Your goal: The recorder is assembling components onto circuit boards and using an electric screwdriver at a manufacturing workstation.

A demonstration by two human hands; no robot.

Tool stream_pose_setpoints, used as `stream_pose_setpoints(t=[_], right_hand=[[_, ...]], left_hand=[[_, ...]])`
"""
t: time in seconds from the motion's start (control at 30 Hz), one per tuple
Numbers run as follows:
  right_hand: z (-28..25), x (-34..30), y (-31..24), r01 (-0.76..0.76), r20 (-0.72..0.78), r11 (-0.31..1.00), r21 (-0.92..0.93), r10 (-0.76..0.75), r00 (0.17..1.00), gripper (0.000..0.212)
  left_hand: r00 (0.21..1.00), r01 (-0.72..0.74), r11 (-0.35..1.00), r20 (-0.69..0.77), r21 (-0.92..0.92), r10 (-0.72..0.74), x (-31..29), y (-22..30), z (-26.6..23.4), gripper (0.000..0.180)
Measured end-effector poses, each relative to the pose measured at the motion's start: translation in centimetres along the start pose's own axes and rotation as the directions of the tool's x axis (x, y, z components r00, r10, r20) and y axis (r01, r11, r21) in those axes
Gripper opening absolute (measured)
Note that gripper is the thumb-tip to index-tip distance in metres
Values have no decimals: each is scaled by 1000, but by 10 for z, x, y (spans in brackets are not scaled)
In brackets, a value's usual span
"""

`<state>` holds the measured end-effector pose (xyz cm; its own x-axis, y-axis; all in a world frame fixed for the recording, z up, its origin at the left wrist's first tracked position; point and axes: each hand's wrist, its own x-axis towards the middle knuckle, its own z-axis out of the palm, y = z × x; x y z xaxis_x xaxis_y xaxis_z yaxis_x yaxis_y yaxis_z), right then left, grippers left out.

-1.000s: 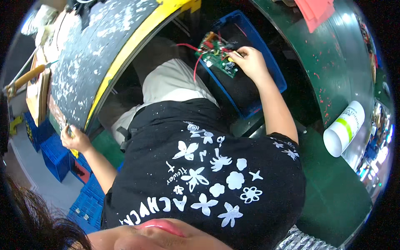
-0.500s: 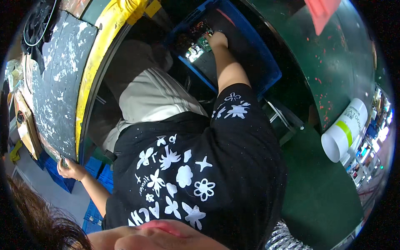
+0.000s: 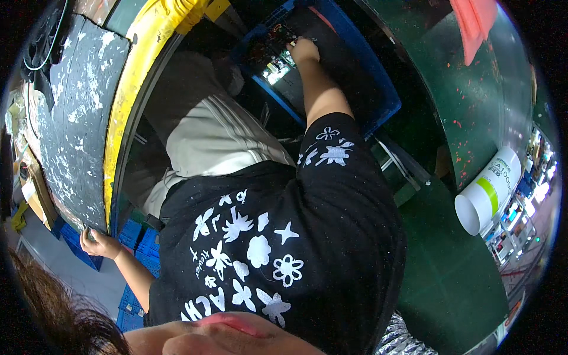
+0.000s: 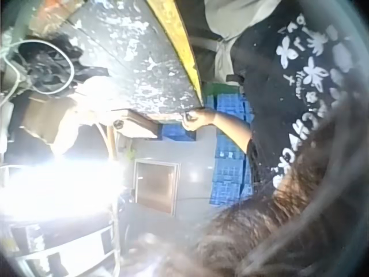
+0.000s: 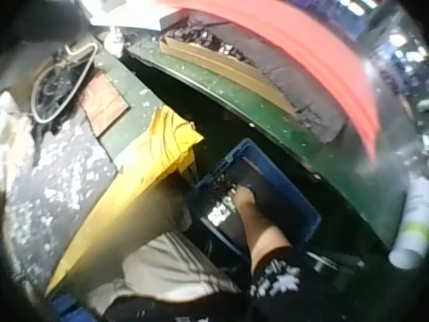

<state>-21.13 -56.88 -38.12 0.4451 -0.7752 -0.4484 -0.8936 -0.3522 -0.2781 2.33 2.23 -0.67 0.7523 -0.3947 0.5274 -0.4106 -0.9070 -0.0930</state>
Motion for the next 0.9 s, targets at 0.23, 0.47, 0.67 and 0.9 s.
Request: stream_pose_setpoints(t=[0.23, 0.47, 0.67, 0.9], right_hand=[[-10, -10, -10, -24, 46, 999, -40, 26, 999, 46], [-10, -9, -16, -36, 62, 998, -44, 39, 997, 44], [-4, -8, -14, -41, 57, 999, 2, 41, 998, 43], [5, -12, -2, -80, -5, 995, 57, 80, 997, 47]], left_hand=[[1000, -10, 1000, -12, 0, 10, 0, 1, 0, 32], [1000, -10, 1000, -25, 17, 11, -1, 2, 0, 31], [999, 35, 998, 19, -42, -35, -3, -1, -1, 33], [999, 20, 1000, -27, -17, -20, -2, 7, 2, 29]])
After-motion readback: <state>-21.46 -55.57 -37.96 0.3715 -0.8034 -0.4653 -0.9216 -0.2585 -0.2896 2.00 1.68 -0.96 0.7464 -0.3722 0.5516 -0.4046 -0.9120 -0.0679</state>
